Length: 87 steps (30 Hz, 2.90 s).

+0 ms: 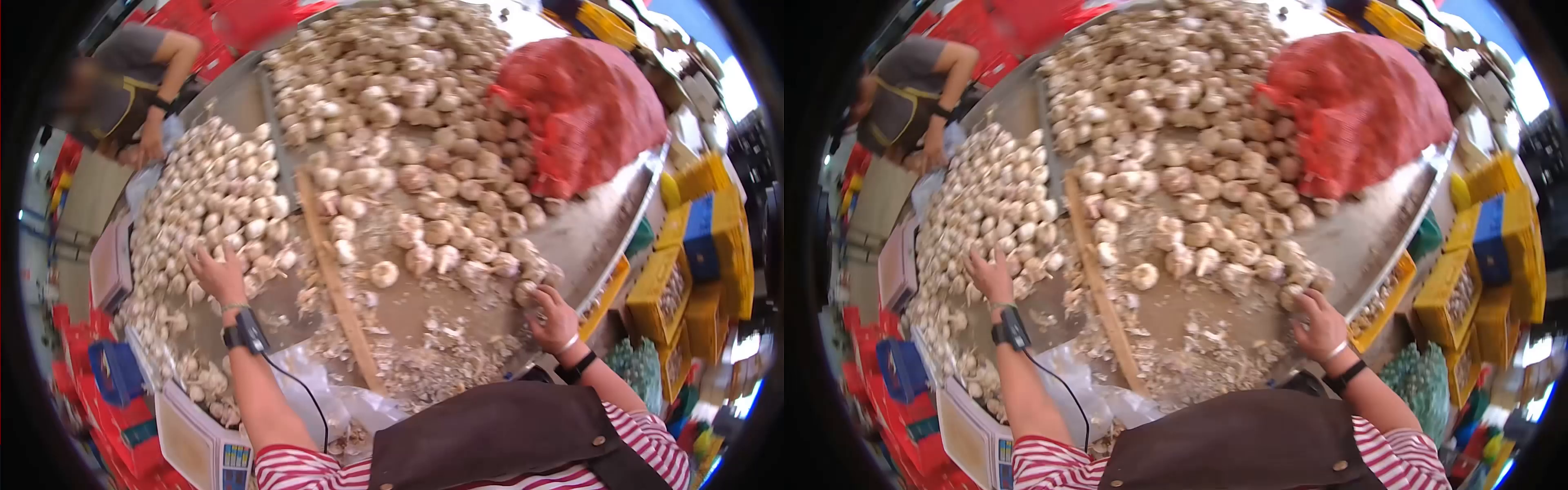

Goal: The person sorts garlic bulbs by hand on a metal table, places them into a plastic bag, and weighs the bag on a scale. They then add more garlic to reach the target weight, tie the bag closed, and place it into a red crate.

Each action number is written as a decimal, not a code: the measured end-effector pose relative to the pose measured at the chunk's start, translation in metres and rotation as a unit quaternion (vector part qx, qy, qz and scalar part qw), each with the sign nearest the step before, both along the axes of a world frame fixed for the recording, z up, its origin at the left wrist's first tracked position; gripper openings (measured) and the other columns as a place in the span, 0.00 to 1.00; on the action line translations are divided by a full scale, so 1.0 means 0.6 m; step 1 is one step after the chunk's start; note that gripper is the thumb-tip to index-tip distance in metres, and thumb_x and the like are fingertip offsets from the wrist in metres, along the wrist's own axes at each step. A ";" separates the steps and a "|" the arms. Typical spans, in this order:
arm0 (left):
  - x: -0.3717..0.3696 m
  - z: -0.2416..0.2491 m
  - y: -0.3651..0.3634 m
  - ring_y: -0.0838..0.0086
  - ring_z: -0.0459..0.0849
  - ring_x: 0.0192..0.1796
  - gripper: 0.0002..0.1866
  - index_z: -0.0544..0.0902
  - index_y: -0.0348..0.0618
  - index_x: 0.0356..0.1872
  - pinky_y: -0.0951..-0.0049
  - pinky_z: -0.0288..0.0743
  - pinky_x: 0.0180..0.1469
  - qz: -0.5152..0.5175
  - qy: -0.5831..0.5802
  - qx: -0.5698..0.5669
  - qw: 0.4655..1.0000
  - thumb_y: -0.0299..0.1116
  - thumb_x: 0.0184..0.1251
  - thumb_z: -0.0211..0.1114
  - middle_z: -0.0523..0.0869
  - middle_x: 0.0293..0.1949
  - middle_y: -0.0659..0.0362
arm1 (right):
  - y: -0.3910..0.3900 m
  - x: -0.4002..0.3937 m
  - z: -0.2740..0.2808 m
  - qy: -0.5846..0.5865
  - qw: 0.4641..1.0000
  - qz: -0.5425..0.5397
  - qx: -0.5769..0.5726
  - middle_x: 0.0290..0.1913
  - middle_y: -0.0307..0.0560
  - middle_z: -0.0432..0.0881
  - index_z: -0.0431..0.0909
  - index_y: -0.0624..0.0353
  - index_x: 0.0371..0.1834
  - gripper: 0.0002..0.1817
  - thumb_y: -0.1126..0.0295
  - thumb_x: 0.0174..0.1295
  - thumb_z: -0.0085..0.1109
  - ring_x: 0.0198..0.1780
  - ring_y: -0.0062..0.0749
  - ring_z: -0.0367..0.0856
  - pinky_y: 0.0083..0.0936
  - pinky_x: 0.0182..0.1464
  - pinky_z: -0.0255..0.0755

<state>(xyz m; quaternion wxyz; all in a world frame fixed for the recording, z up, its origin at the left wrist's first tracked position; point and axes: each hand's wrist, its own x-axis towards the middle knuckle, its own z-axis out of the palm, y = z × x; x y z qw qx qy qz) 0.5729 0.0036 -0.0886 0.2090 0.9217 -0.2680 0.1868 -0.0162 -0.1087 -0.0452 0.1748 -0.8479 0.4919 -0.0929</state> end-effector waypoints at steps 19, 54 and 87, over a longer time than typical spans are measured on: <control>-0.649 0.009 -0.101 0.58 0.54 0.76 0.31 0.69 0.49 0.67 0.30 0.35 0.70 -0.523 0.126 0.243 0.807 0.45 0.62 0.63 0.61 0.72 0.51 | -0.080 -0.082 -0.003 -0.197 0.950 0.102 0.221 0.37 0.51 0.85 0.83 0.58 0.41 0.09 0.70 0.57 0.64 0.37 0.42 0.85 0.30 0.40 0.78; -0.621 0.036 -0.197 0.54 0.83 0.44 0.16 0.81 0.52 0.49 0.60 0.78 0.48 -0.442 0.161 0.295 0.832 0.31 0.59 0.59 0.79 0.45 0.48 | -0.243 0.071 -0.019 0.208 0.937 0.268 0.088 0.46 0.54 0.79 0.80 0.53 0.44 0.16 0.67 0.50 0.62 0.52 0.53 0.77 0.42 0.51 0.75; -0.196 0.030 0.013 0.60 0.75 0.61 0.35 0.67 0.48 0.68 0.48 0.68 0.62 0.072 0.450 -0.482 0.748 0.60 0.69 0.51 0.73 0.64 0.53 | -0.626 -0.022 -0.069 0.042 0.950 0.046 -0.307 0.44 0.44 0.83 0.79 0.57 0.53 0.16 0.62 0.67 0.54 0.45 0.32 0.80 0.32 0.48 0.75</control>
